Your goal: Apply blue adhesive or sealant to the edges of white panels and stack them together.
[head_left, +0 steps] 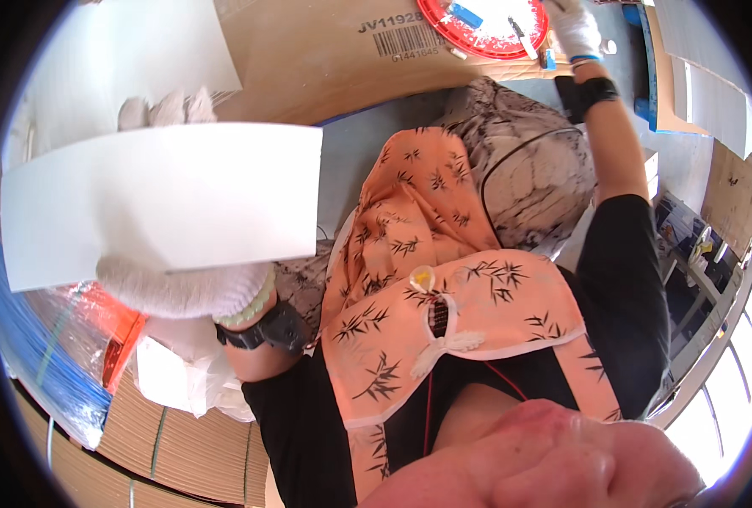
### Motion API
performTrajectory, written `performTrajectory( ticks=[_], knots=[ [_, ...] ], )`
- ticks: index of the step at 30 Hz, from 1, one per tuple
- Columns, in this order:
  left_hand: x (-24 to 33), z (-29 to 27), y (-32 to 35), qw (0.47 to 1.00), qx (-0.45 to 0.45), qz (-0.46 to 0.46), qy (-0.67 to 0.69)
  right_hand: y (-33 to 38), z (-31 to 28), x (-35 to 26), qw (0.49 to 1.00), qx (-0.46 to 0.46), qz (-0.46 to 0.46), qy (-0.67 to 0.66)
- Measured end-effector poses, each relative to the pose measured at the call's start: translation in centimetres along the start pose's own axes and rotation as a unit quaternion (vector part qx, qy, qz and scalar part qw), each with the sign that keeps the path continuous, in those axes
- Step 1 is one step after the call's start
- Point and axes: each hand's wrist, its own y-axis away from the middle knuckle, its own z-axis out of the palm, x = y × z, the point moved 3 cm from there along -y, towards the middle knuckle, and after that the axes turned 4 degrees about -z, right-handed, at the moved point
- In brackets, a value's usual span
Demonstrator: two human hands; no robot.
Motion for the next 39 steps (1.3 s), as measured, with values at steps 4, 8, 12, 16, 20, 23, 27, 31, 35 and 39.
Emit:
performTrajectory(
  ticks=[4,8,12,16,20,23,27,31,35,39],
  knots=[
    [-0.2,0.9,-1.0,0.922,0.108,-0.021,-0.372,2.4,3.0,3.2,0.995,0.079,-0.025,0.063],
    [-0.3,3.0,-1.2,0.990,0.077,-0.063,-0.100,1.7,4.1,1.4,0.994,0.100,0.015,0.043],
    [-0.6,3.2,-2.0,0.983,0.113,-0.049,-0.133,0.6,4.0,0.4,0.993,0.108,-0.026,0.048],
    [-0.5,3.7,-2.1,0.978,0.129,-0.043,-0.156,0.3,4.1,-0.2,0.993,0.111,-0.033,0.017],
    [-0.7,3.5,-2.1,0.976,0.137,-0.042,-0.164,0.3,4.7,0.4,0.992,0.107,-0.073,0.011],
    [-0.9,3.8,-2.2,0.973,0.143,-0.040,-0.176,0.4,5.6,0.7,0.993,0.095,-0.075,0.015],
    [-1.0,3.3,-2.1,0.972,0.147,-0.042,-0.177,0.8,5.6,0.9,0.994,0.094,-0.055,0.003],
    [-1.0,3.6,-2.0,0.970,0.152,-0.040,-0.184,1.0,5.3,0.4,0.997,0.065,-0.037,0.028],
    [-0.8,4.0,-2.0,0.969,0.155,-0.034,-0.189,1.2,4.8,-0.3,0.996,0.073,-0.045,0.020],
    [-1.0,3.9,-2.0,0.969,0.155,-0.035,-0.189,1.1,4.6,-0.6,0.994,0.098,-0.042,0.007]
  ],
)
